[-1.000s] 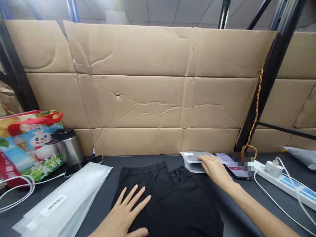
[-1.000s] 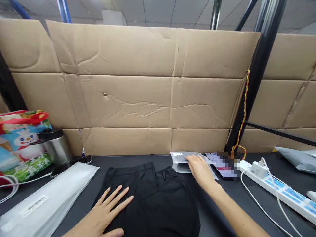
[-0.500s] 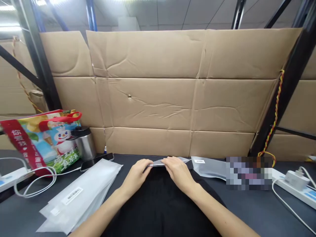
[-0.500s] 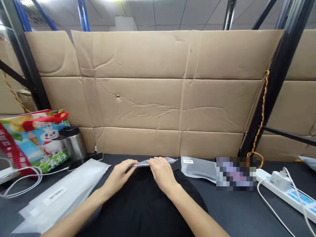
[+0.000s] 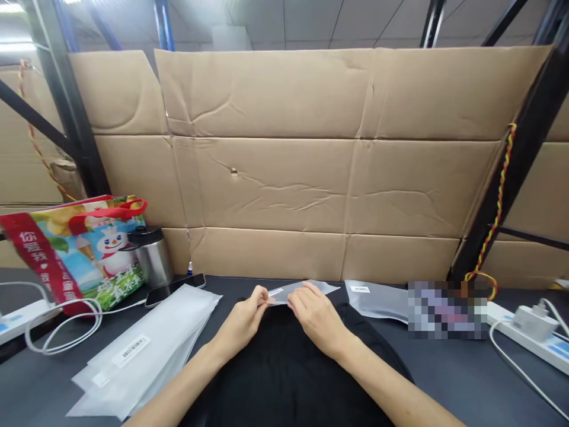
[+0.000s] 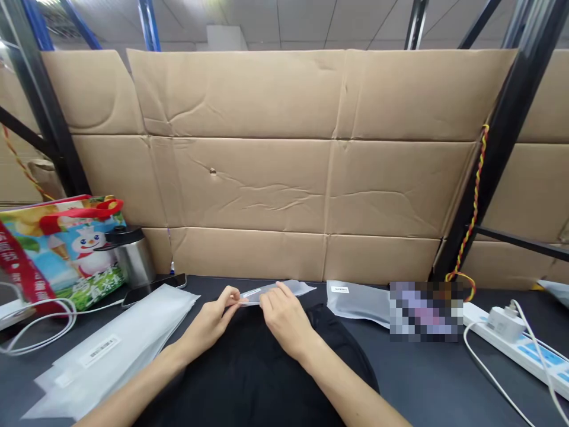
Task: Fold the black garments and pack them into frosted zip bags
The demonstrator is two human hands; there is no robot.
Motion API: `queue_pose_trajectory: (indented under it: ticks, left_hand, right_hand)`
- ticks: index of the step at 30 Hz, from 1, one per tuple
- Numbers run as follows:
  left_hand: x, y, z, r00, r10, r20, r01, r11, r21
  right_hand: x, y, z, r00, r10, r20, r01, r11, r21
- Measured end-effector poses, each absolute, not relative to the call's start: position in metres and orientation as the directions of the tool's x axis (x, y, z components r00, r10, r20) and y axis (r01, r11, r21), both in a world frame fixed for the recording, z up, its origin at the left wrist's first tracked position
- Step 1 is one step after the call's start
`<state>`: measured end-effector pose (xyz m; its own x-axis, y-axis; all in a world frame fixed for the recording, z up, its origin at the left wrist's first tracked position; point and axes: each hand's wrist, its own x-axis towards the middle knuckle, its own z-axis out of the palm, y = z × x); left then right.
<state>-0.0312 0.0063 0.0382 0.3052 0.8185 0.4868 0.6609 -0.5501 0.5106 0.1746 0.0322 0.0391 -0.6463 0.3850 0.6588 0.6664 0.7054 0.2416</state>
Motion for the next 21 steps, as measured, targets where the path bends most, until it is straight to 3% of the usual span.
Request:
queue_pose_trajectory:
  ticks: [15, 21]
  left_hand:
    - [-0.052, 0.001, 0.031, 0.318, 0.850, 0.420, 0.686, -0.512, 0.516]
    - [-0.038, -0.003, 0.041, 0.399, 0.830, 0.389, 0.713, -0.548, 0.437]
  right_hand:
    - [0.260, 0.055, 0.008, -0.577, 0.414, 0.704, 0.738, 0.634, 0.232]
    - [0.249, 0.044, 0.018, -0.639, 0.351, 0.685, 0.643, 0.732, 0.225]
